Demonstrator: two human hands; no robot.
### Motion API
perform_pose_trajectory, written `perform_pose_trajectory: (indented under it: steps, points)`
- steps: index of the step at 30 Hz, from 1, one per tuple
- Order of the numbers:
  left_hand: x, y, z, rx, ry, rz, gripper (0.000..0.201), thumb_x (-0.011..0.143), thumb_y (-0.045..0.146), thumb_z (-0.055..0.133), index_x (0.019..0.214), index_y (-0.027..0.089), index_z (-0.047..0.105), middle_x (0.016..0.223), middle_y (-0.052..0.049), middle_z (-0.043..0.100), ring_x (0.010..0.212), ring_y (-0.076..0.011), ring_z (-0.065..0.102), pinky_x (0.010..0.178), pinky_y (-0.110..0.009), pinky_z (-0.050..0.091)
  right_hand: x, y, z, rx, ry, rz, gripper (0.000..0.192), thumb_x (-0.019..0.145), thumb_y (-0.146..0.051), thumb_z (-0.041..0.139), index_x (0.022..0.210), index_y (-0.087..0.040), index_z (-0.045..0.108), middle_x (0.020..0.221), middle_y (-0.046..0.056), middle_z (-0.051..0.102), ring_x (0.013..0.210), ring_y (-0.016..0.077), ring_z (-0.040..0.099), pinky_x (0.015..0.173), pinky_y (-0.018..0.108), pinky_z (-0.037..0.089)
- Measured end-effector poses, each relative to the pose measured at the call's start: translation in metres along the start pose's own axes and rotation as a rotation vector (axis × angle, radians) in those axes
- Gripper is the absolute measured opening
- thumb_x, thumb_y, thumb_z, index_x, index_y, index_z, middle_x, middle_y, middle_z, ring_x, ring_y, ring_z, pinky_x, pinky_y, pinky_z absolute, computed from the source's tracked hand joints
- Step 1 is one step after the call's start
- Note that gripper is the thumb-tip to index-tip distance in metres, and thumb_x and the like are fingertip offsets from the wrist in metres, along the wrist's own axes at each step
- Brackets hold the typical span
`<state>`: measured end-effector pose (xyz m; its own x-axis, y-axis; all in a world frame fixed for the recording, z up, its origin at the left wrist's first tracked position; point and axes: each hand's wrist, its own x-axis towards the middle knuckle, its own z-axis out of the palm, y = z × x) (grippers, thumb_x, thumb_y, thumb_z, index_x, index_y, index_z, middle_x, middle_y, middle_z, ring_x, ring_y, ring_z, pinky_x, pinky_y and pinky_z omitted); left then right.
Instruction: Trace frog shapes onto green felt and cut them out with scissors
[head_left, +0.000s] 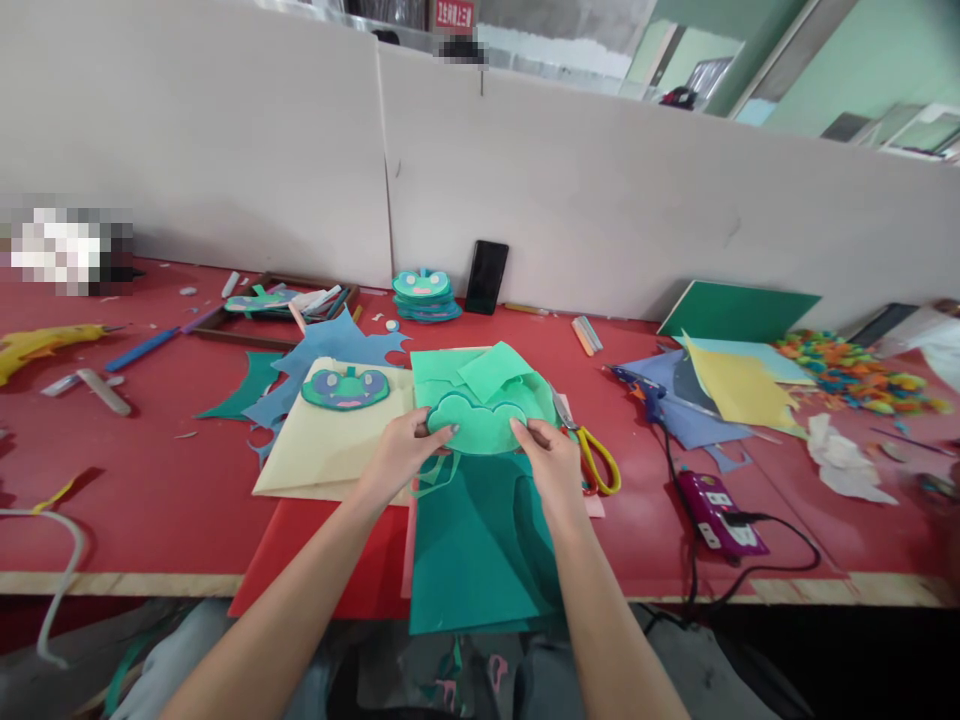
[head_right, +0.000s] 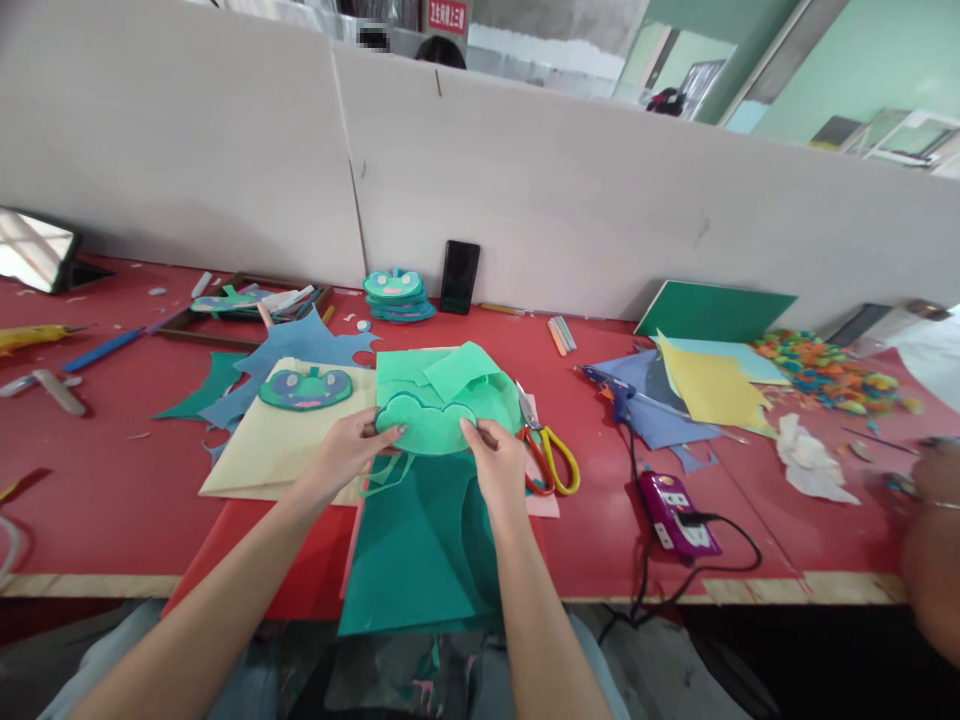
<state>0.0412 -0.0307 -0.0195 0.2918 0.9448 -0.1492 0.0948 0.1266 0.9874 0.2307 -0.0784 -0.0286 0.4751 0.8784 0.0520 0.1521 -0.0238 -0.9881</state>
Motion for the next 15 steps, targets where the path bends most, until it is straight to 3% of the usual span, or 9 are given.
perform_pose_trajectory:
  steps: [6,9,11,15]
  points:
    - [-0.002,0.003,0.004,-0.118,-0.016,-0.041,0.037,0.066,0.042,0.069,0.093,0.018,0.061,0.086,-0.004,0.07,0.072,-0.0182,0.066,0.068,-0.035,0.057,-0.003,-0.006,0.004,0.126,-0.024,0.072,0.032,0.064,-0.046,0.069,0.072,-0.015,0.066,0.061,0.0,0.06,0.061,0.0169,0.056,0.06,0.03,0.05]
    - [-0.003,0.001,0.009,-0.145,-0.027,-0.098,0.035,0.065,0.041,0.07,0.091,0.019,0.063,0.093,-0.007,0.071,0.076,-0.021,0.067,0.072,-0.037,0.057,-0.003,-0.004,0.004,0.077,-0.077,0.051,0.034,0.068,-0.048,0.066,0.076,-0.015,0.066,0.064,0.002,0.062,0.064,0.0189,0.059,0.061,0.032,0.052]
    - [-0.004,-0.001,0.013,-0.166,0.002,-0.092,0.032,0.066,0.039,0.069,0.09,0.019,0.064,0.094,-0.007,0.071,0.078,-0.0228,0.068,0.074,-0.039,0.056,-0.005,-0.002,0.005,-0.046,-0.051,-0.062,0.034,0.073,-0.048,0.062,0.083,-0.016,0.067,0.075,0.005,0.065,0.071,0.0205,0.06,0.065,0.034,0.052]
    - [-0.005,-0.004,0.021,-0.189,0.043,-0.045,0.031,0.068,0.037,0.067,0.092,0.018,0.064,0.096,-0.006,0.07,0.08,-0.0224,0.068,0.077,-0.04,0.056,-0.013,-0.008,0.009,-0.41,0.225,-0.548,0.023,0.082,-0.036,0.058,0.095,-0.019,0.067,0.1,0.01,0.059,0.093,0.0219,0.056,0.082,0.037,0.047]
